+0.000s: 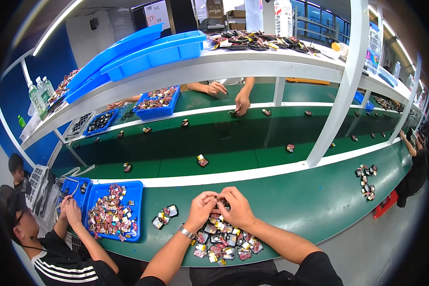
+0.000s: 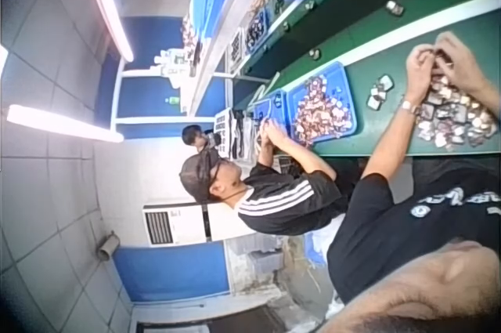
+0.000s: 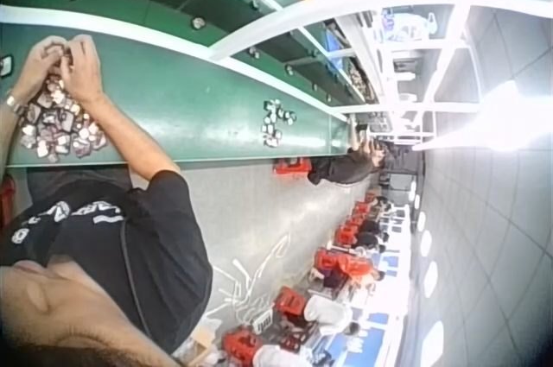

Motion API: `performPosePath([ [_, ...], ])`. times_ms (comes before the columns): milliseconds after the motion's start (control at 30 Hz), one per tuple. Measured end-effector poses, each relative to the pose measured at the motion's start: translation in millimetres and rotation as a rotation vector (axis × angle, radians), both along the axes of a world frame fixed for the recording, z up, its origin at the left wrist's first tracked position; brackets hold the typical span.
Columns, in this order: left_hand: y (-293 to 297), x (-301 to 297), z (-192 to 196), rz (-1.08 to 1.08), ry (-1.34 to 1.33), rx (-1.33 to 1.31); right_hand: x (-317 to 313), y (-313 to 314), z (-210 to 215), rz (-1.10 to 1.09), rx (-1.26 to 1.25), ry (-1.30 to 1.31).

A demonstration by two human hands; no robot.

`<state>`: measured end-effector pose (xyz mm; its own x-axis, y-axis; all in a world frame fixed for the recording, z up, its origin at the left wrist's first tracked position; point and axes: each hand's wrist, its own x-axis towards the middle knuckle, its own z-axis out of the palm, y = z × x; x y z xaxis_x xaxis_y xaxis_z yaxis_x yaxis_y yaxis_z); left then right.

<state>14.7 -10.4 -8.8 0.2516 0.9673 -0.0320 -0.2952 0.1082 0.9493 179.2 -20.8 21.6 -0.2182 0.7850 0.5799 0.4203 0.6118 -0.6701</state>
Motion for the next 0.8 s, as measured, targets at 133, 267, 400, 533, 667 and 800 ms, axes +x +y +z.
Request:
performPosePath([
  [133,-0.1,0.8,1.8,-0.022,0.013,0.004,0.1,-0.3,-2.4,-0.041,0.030,-0.046],
  [267,-0.7,-1.1,5.6,-0.071,-0.006,-0.026,2.2,-2.5,2.0,-0.077,0.124,-0.190],
  [400,-0.5,-1.2,2.9,-0.091,-0.017,-0.025,2.7,4.0,-4.4,-0.102,0.129,-0.118],
  [533,-1.5,0.1,3.9,-0.094,-0.011,-0.016,1.5,3.1,-0.9,-0.074,-0.160,0.087],
  [667,-1.0,0.6,3.6,-0.085,0.008,-0.046,1.8,6.3,-8.3,-0.078,-0.117,0.092],
  [800,-1.6,1.1,3.6,-0.094,0.001,-0.014,-0.6,6.8,-12.5,-0.103,-0.089,0.071],
])
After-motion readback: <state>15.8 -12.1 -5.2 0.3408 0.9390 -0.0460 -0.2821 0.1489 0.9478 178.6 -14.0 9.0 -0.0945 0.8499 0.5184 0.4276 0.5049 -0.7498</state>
